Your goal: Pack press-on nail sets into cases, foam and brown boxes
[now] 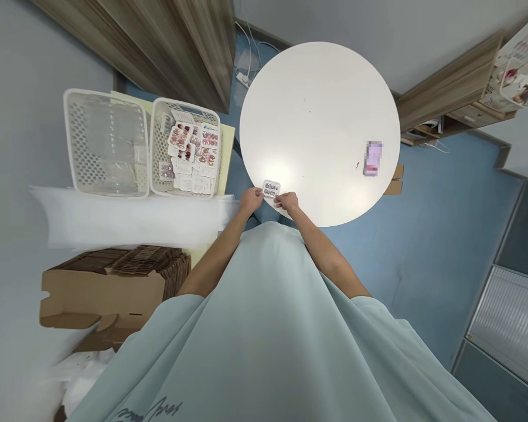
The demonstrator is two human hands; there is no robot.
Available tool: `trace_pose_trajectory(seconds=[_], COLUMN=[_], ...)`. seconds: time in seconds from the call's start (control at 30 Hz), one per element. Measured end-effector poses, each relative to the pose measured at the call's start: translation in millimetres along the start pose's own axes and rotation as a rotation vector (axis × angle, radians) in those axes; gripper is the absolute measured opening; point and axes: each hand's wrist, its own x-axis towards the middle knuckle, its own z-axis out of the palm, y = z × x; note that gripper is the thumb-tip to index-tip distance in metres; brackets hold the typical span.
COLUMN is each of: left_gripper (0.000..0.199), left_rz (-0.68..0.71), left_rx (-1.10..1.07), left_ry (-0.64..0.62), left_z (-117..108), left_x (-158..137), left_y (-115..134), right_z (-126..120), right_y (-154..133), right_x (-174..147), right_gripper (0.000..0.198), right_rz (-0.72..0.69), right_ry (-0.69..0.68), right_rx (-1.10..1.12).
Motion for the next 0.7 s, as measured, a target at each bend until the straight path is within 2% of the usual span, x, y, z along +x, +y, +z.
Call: trace_pose_trajectory(seconds=[0.2, 0.33, 0.43, 0.57, 0.7], left_gripper=[0.039, 0.038, 0.039, 0.042, 0.038], left_rz=[0.041, 0.079, 0.118, 0.17, 0.156], left_rx=[-0.096, -0.241, -0.362, -0.495, -0.537], left_ry=[-0.019, -0.005, 0.013, 0.127, 0.311], left_z=[-23, -48, -69, -99, -128], left_x=[-22, -53, -81, -116, -142], left_y=[-3, -14, -28, -54, -87], right_z=[-14, -22, -17, 12, 69], right_y=[-4, -14, -30, -62, -96], right_x=[-16, -40, -62, -95, -127], right_gripper=[0.021, 0.014, 0.016, 0.022, 0.026], right_rz=[-0.086, -0.268, -0.395, -0.598, -0.819], right_ry=[0.021, 0.036, 0.045, -0.015, -0.122], right_rx=[-0.046, -0.096, -0.165, -0.339, -0.566])
